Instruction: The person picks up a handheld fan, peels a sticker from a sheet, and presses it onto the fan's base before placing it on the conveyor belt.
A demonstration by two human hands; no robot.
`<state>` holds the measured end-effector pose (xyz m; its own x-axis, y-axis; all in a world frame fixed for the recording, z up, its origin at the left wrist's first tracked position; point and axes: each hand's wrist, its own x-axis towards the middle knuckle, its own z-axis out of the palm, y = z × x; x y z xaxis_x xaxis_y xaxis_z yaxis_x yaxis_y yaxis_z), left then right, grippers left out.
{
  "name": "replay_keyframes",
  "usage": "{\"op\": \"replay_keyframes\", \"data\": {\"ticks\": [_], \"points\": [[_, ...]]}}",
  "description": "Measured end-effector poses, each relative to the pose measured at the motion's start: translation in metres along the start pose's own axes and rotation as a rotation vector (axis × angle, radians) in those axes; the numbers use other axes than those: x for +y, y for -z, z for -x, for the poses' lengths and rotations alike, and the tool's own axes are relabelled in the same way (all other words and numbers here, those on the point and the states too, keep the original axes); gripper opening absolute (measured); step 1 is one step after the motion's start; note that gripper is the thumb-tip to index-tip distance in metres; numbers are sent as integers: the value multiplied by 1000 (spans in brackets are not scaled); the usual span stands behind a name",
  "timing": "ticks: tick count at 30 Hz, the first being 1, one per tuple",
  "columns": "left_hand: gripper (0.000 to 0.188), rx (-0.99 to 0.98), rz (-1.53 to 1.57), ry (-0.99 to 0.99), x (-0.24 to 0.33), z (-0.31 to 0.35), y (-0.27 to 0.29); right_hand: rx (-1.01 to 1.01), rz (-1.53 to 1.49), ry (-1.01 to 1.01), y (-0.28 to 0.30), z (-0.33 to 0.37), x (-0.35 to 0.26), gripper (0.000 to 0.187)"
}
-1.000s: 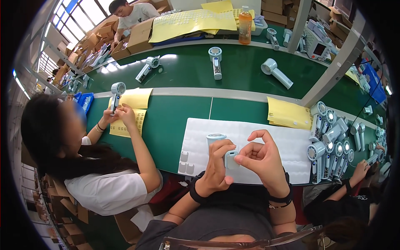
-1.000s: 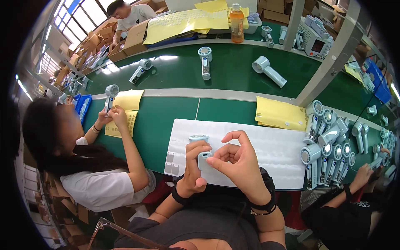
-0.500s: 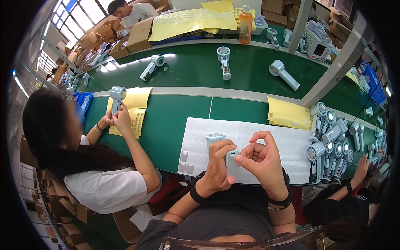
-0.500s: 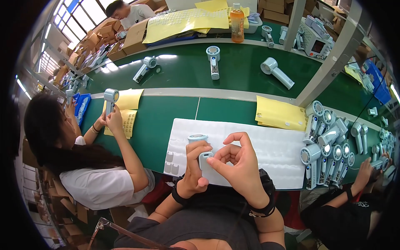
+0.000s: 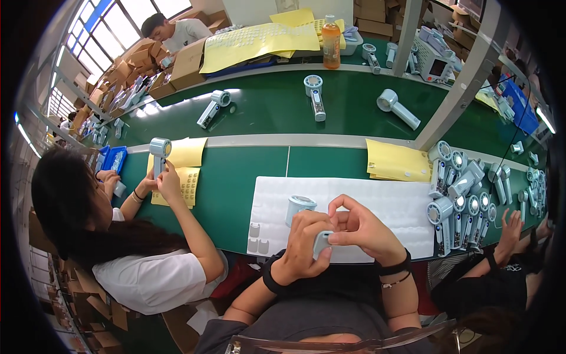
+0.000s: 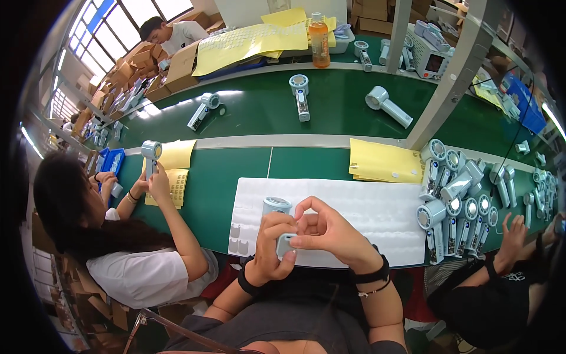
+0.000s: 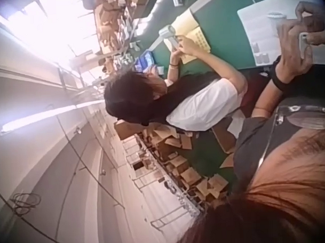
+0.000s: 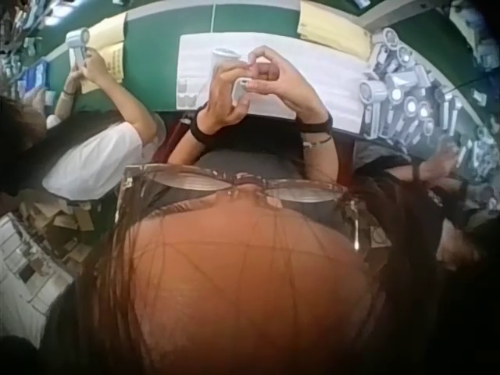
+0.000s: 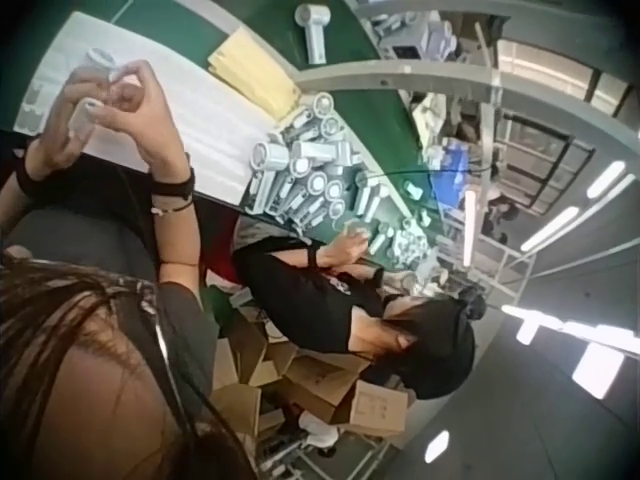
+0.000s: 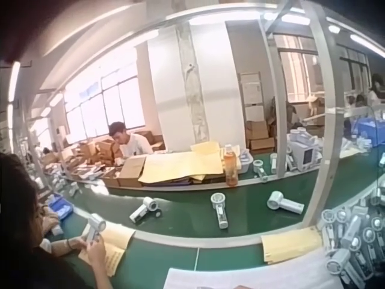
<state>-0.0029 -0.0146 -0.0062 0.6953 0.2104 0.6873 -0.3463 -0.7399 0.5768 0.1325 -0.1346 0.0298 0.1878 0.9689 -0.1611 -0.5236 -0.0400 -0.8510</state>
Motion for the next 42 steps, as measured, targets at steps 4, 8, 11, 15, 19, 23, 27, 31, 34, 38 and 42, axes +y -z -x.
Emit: {"op": "replay_keyframes", "data": {"ticks": [4, 8, 11, 15, 19, 23, 27, 31, 34, 38, 42], "points": [[40, -182, 11, -120, 6, -34, 15, -69, -260, -6, 4, 4, -4, 38], [35, -236, -134, -211, -59, -93, 16, 252, 43, 187, 36, -14, 11, 32], [30, -272, -266, -124, -127, -142, -3, 544, 468, 323, 53, -30, 40, 23], [29, -412, -525, -96, -228, -154, -11, 662, 1103, 667, 59, -53, 71, 8], [33, -452, -692, -173, -265, -160, -23, 645, 1037, 590, 60, -53, 76, 7], [37, -491, -731, -33, -219, -178, -56, 684, 1030, 575, 63, -48, 74, 6], [41, -465, -781, -17, -223, -179, -93, 662, 1026, 539, 58, -46, 70, 6], [38, -327, -573, 29, -253, -180, -96, 639, 998, 598, 61, -53, 76, 6], [36, -179, -190, 289, -225, -195, -73, 644, 980, 572, 63, -52, 72, 6], [32, 171, 378, 343, -150, -187, -19, 644, 981, 514, 63, -48, 70, 7], [39, 477, 91, 204, -48, -137, 52, 687, 1196, 474, 44, -51, 73, 12]]}}
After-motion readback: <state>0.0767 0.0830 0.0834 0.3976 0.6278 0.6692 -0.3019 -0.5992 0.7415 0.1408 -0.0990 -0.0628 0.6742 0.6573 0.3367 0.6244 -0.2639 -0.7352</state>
